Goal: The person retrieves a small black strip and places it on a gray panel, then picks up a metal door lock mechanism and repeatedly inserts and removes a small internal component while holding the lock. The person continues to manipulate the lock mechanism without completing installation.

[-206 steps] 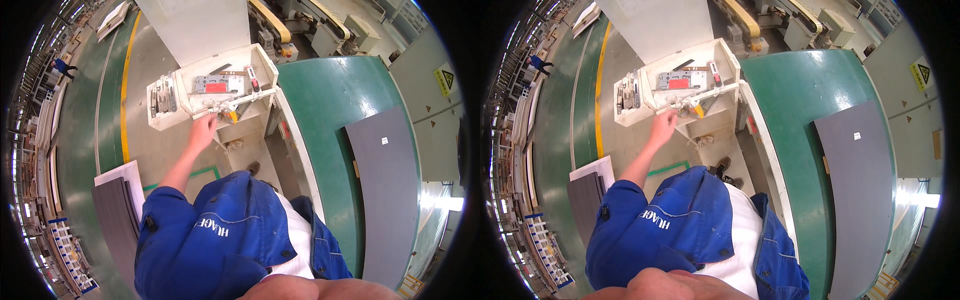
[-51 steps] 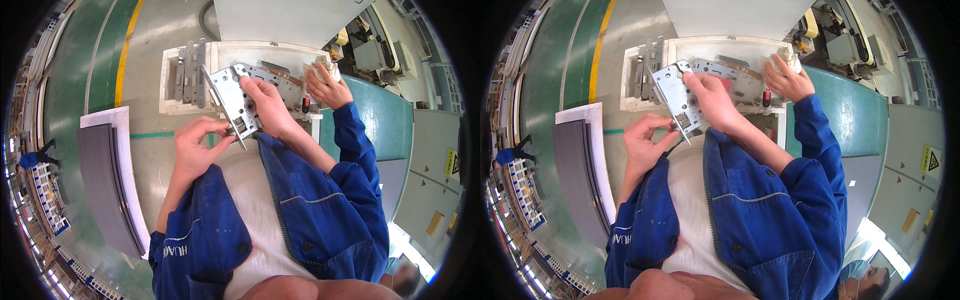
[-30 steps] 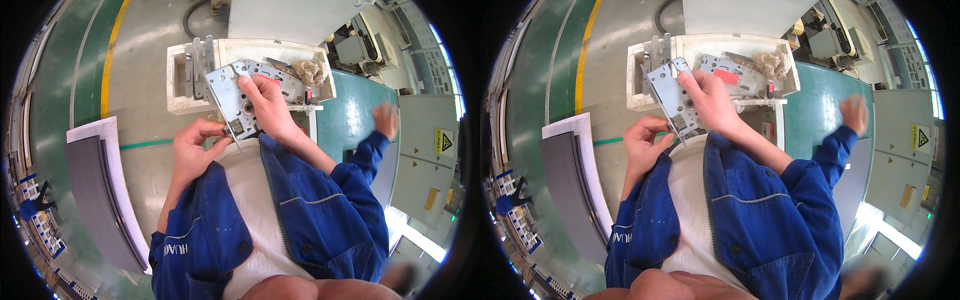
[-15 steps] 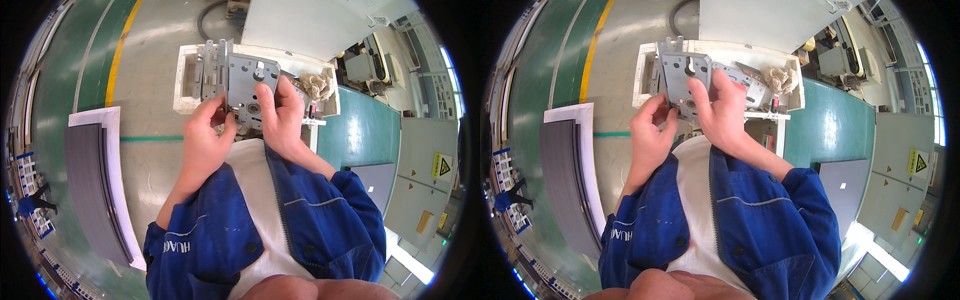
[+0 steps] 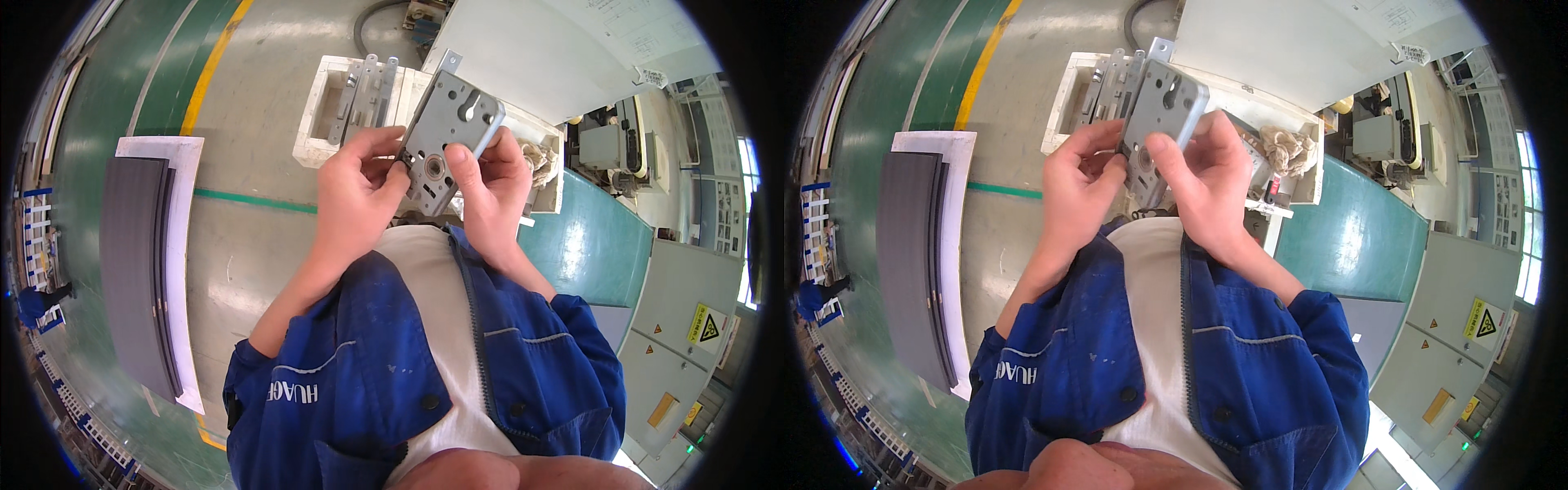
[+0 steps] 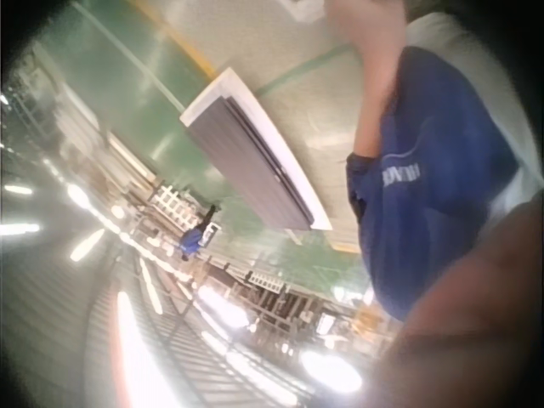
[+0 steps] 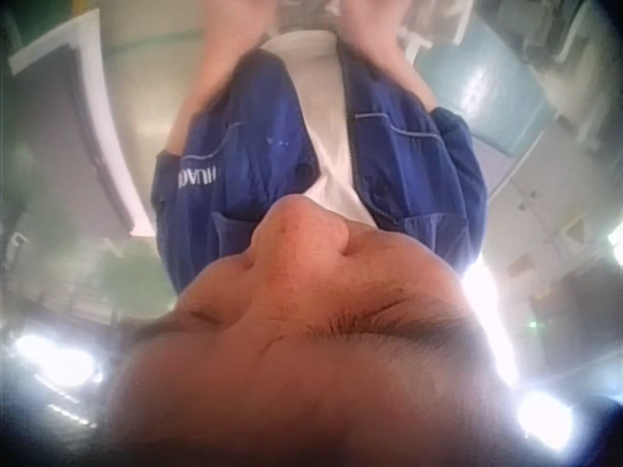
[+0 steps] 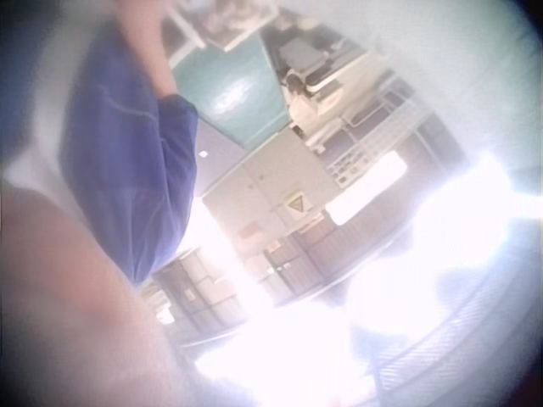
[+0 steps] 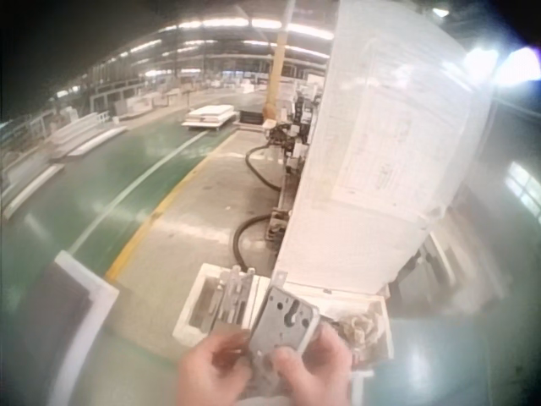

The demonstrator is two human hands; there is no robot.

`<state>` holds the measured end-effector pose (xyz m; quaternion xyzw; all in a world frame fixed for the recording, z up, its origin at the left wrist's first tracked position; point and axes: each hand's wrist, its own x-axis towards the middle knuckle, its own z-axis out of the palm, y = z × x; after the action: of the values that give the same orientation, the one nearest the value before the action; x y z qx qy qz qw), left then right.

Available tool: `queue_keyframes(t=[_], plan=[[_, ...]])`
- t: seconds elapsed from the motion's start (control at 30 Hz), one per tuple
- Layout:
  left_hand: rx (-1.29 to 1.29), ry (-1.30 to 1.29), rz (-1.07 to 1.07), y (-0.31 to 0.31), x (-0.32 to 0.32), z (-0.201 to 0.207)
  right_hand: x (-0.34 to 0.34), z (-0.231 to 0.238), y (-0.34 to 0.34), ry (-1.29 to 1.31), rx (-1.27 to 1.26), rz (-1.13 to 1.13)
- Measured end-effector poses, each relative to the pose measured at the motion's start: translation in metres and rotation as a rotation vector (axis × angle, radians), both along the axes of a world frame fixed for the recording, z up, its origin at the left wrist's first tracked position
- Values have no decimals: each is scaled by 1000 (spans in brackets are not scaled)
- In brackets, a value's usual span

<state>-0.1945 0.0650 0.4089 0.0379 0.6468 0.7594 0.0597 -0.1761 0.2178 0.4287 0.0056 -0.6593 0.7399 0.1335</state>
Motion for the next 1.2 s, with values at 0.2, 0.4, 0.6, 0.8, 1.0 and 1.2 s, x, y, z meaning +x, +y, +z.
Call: queue_keyframes(t=[0.2,0.4,0.6,0.8,1.0,1.2], plan=[[11,-57,-113,-3,4,2,6,-2,12,36,-92,37],[74,-73,-102,1,9,10,10,-7,25,80,-123,120],[198,-39,-169,6,18,17,18,-16,24,-83,-21,203],[140,124,-171,7,21,19,21,-32,31,-31,276,90],[185,169,-167,5,25,23,21,-35,32,-131,139,227],[206,240,-164,-1,29,21,17,-30,32,-85,-278,566]])
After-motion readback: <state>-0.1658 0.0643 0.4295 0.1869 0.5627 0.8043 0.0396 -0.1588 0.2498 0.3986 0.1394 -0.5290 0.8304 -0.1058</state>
